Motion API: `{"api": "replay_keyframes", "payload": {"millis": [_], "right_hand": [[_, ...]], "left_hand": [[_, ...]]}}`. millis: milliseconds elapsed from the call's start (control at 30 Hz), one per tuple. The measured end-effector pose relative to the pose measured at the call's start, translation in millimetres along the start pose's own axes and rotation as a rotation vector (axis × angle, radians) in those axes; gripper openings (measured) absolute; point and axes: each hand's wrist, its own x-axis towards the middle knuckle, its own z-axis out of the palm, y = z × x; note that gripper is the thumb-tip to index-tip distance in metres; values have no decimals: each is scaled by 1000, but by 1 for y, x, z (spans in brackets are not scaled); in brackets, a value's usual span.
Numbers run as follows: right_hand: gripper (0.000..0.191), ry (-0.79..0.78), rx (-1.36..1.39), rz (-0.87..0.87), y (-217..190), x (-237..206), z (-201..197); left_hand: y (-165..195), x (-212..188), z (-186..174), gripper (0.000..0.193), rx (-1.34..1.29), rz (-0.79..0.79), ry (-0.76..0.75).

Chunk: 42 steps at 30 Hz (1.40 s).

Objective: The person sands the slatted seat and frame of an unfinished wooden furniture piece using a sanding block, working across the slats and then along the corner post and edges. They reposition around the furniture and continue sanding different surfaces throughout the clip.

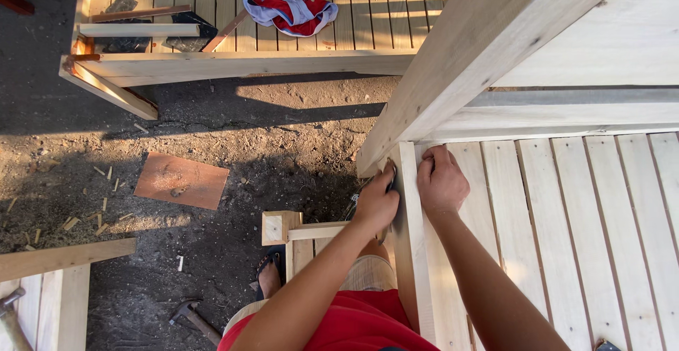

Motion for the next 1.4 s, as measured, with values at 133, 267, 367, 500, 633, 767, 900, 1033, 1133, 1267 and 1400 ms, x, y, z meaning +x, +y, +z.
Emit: {"api": "replay_keyframes", "payload": {"millis": [133,267,367,500,633,767,900,1033,1133,1267,1400], "right_hand": [[12,-1,3,-1,0,0,0],[11,6,-6,-1,0,0,-1],[11,-12,4,20,-1,0,-2],[11,27,20,-26,-3,-1,-3],[11,2,6,0,-4,0,-4],[11,-15,6,15,-5,0,-4],[11,-21,15,19,-5,-3,-4],[11,-28,17,28,-5,-4,-5],[11,-6,18,7,-4,-4,-5],[11,-36,27,31,-3,-4,-4],[10,21,27,-32,-1,-5,-3]], "left_hand": [[-9,6,7,77,31,11,11],[-15,5,10,75,-31,-61,8],[-11,1,7,77,12,28,12],[5,7,-3,77,32,-3,-29],[17,1,-9,75,36,-98,-44],[17,-28,-6,77,9,230,15],[24,-35,-6,80,277,244,43],[44,-24,-10,78,660,279,117],[57,-29,-12,79,951,307,57],[63,-37,-11,82,967,277,-43],[62,-33,-5,83,986,292,65]]}}
